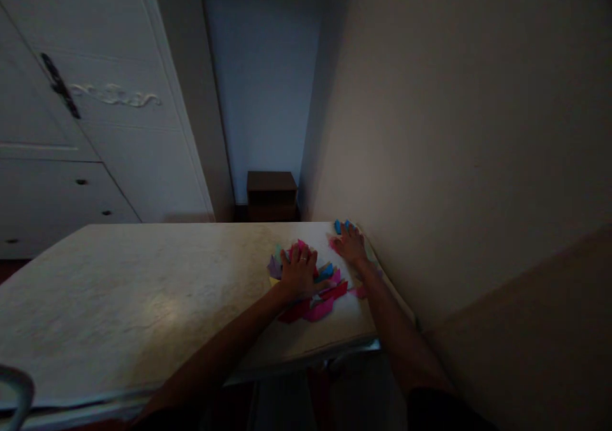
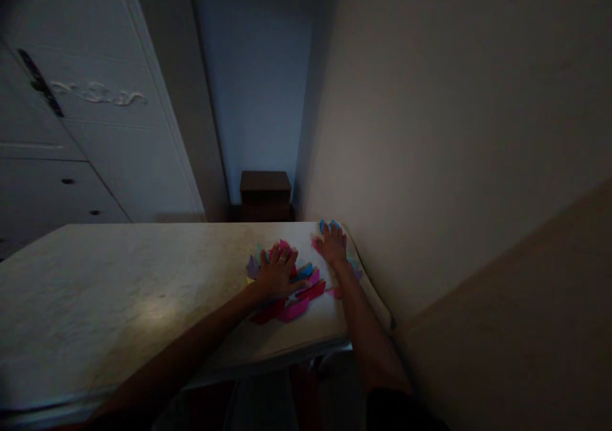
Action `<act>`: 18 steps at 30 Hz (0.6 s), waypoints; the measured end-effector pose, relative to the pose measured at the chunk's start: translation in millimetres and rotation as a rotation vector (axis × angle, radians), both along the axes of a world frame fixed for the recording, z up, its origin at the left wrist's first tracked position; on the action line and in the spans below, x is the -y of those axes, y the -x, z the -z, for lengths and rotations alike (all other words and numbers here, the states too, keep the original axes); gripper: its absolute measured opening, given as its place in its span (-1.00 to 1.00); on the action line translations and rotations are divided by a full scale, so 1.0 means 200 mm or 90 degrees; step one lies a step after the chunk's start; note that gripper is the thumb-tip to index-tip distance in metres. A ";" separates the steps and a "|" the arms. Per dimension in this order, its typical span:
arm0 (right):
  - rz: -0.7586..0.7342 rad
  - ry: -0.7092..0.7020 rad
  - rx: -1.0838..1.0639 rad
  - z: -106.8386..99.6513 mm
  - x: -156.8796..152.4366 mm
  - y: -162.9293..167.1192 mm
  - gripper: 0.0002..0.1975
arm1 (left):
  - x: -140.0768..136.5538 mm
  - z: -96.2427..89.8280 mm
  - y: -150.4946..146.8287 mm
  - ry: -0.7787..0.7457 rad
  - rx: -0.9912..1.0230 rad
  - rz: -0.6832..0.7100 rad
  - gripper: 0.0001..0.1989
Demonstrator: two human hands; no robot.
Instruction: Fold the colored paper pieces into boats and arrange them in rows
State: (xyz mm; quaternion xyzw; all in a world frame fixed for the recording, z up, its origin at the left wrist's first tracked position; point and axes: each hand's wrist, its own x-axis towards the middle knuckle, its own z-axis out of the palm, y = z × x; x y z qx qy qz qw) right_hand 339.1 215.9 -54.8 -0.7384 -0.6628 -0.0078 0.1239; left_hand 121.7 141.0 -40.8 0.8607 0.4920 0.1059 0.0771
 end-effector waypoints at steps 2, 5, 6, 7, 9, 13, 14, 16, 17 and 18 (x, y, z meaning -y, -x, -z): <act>-0.004 0.034 0.029 0.00 -0.07 -0.01 -0.34 | 0.00 0.01 0.00 0.007 -0.003 -0.002 -0.08; -0.007 0.079 0.040 0.01 -0.15 -0.02 -0.34 | -0.01 0.03 0.01 0.014 -0.012 0.009 -0.05; -0.007 0.091 0.038 0.01 -0.16 -0.02 -0.35 | -0.01 0.04 0.01 0.015 -0.013 0.014 -0.05; -0.008 0.099 0.037 0.01 -0.17 -0.03 -0.36 | -0.02 0.05 0.02 0.014 -0.013 0.019 -0.05; -0.012 0.102 0.037 0.03 -0.16 -0.03 -0.36 | -0.02 0.06 0.03 0.006 -0.008 0.028 -0.06; -0.042 0.068 0.051 0.06 -0.08 0.01 -0.37 | -0.04 0.09 0.06 -0.022 0.007 0.047 -0.09; -0.052 0.053 0.054 0.07 -0.06 0.02 -0.37 | -0.05 0.09 0.07 -0.029 0.008 0.053 -0.09; -0.067 0.025 0.056 0.08 -0.02 0.06 -0.38 | -0.06 0.10 0.10 -0.033 0.003 0.075 -0.11; -0.071 0.017 0.054 0.08 0.00 0.08 -0.39 | -0.07 0.10 0.11 -0.031 -0.001 0.088 -0.12; -0.075 0.012 0.051 0.09 0.02 0.10 -0.40 | -0.08 0.09 0.13 -0.027 -0.006 0.102 -0.13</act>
